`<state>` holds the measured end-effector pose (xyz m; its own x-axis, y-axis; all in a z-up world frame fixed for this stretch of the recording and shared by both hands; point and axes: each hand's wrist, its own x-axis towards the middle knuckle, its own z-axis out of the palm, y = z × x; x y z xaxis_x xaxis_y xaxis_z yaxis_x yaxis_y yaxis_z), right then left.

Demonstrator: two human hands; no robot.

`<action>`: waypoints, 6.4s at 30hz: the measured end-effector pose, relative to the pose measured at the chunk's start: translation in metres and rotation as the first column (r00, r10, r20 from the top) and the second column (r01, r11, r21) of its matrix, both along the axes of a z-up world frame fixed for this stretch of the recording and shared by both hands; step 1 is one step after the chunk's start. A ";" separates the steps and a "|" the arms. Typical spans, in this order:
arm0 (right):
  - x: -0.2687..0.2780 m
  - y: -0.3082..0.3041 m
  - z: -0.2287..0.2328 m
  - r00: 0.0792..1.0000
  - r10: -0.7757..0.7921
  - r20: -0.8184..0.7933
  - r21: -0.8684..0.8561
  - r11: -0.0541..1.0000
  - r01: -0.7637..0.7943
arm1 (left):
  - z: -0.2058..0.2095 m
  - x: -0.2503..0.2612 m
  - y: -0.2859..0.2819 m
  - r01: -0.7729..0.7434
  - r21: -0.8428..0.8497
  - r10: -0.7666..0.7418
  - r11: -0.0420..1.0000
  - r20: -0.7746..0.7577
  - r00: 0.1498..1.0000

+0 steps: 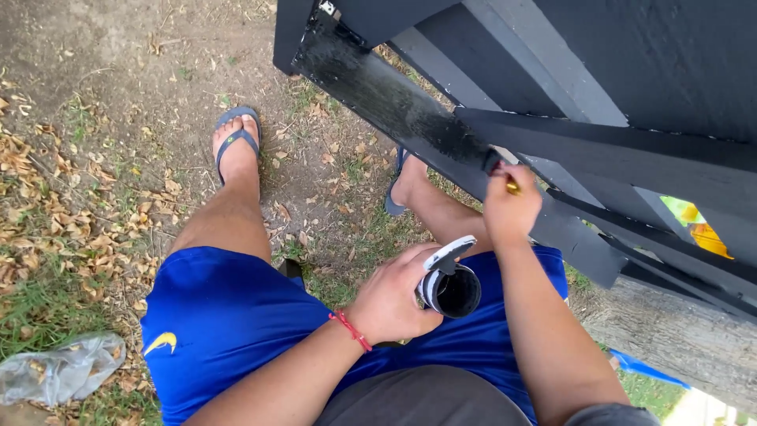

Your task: Painting a wooden bench with black paint using a brush.

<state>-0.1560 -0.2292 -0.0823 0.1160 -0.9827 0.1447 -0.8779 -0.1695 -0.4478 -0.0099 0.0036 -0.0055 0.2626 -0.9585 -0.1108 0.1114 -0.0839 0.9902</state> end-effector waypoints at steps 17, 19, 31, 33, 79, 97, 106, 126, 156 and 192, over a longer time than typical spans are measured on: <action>-0.001 -0.033 -0.002 0.760 0.599 -0.251 0.059 0.794 -0.606 | -0.002 0.001 -0.002 0.070 -0.023 -0.070 0.997 -0.023 0.997; -0.030 -0.043 -0.015 0.711 0.593 -0.377 -0.014 0.764 -0.645 | -0.003 0.002 0.000 0.086 -0.013 -0.087 0.996 -0.031 0.996; -0.018 -0.030 0.001 0.576 0.727 -0.374 0.275 0.680 -0.680 | 0.008 0.010 0.001 0.077 -0.087 -0.075 0.993 0.022 0.997; 0.013 -0.017 -0.002 0.632 0.721 -0.284 0.257 0.693 -0.674 | 0.010 0.010 0.001 0.079 -0.091 -0.078 0.993 0.013 0.997; 0.060 -0.024 0.050 0.739 0.508 -0.442 0.368 0.854 -0.367 | 0.016 0.016 0.010 -0.066 -0.223 0.076 0.973 0.037 0.996; 0.059 -0.006 -0.011 0.929 0.171 0.329 0.460 0.830 -0.316 | 0.020 0.018 0.009 -0.079 -0.214 0.088 0.974 0.037 0.995; 0.038 0.004 0.059 0.732 0.659 -0.174 0.178 0.752 -0.635 | 0.020 0.019 0.013 -0.042 -0.212 0.049 0.976 0.028 0.998; 0.148 -0.002 -0.015 0.783 0.224 0.581 0.412 0.749 -0.519 | 0.013 0.018 0.012 -0.018 -0.258 0.034 0.966 0.060 0.998; 0.096 -0.021 -0.001 0.791 -0.051 0.610 0.468 0.828 -0.308 | 0.015 0.012 0.008 0.029 -0.238 -0.011 0.971 0.076 0.997; 0.002 0.016 0.035 0.868 0.465 0.174 0.433 0.756 -0.491 | 0.014 0.007 0.000 0.066 -0.265 -0.030 0.962 0.136 0.990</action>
